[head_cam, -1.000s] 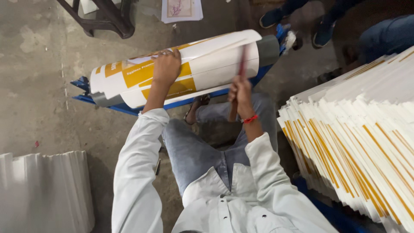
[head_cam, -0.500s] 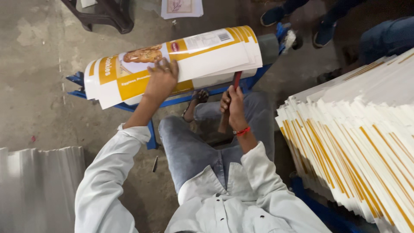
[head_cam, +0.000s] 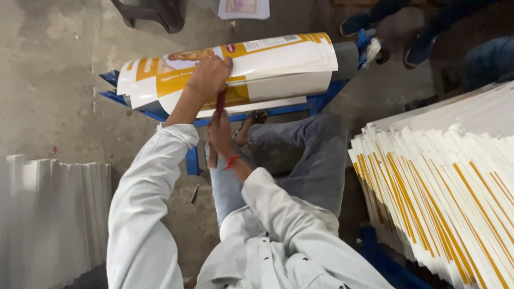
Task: The person uses a hand-held blade to cut along the edges of a roll of printed cookie packaging sheets while it is mounted on a spindle, then removes and stacks the cut sheets.
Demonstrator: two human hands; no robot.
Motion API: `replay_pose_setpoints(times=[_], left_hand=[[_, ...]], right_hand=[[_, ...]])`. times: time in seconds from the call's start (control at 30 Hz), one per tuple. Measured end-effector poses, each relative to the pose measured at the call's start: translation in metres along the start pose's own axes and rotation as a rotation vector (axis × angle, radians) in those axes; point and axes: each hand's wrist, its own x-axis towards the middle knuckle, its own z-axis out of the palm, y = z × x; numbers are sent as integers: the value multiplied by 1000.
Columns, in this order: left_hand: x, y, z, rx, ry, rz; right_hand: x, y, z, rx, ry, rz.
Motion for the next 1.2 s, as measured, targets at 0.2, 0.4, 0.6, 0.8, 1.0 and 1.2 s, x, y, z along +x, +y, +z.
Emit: replay_pose_setpoints(times=[0.2, 0.4, 0.6, 0.8, 1.0, 1.2], left_hand=[[-7, 2, 1, -73, 99, 25], [-13, 8, -11, 62, 148, -4], [21, -10, 29, 61, 3, -32], [47, -21, 61, 10, 27, -72], [38, -18, 23, -43, -17, -27], [30, -27, 29, -70, 73, -74]], right_hand=[[-59, -7, 27, -204, -199, 118], [-113, -150, -18, -27, -292, -63], [-103, -181, -52, -228, -177, -82], [-59, -262, -79, -234, 348, -505], [-47, -291, -97, -267, 380, -482], [-27, -231, -77, -262, 544, -493]])
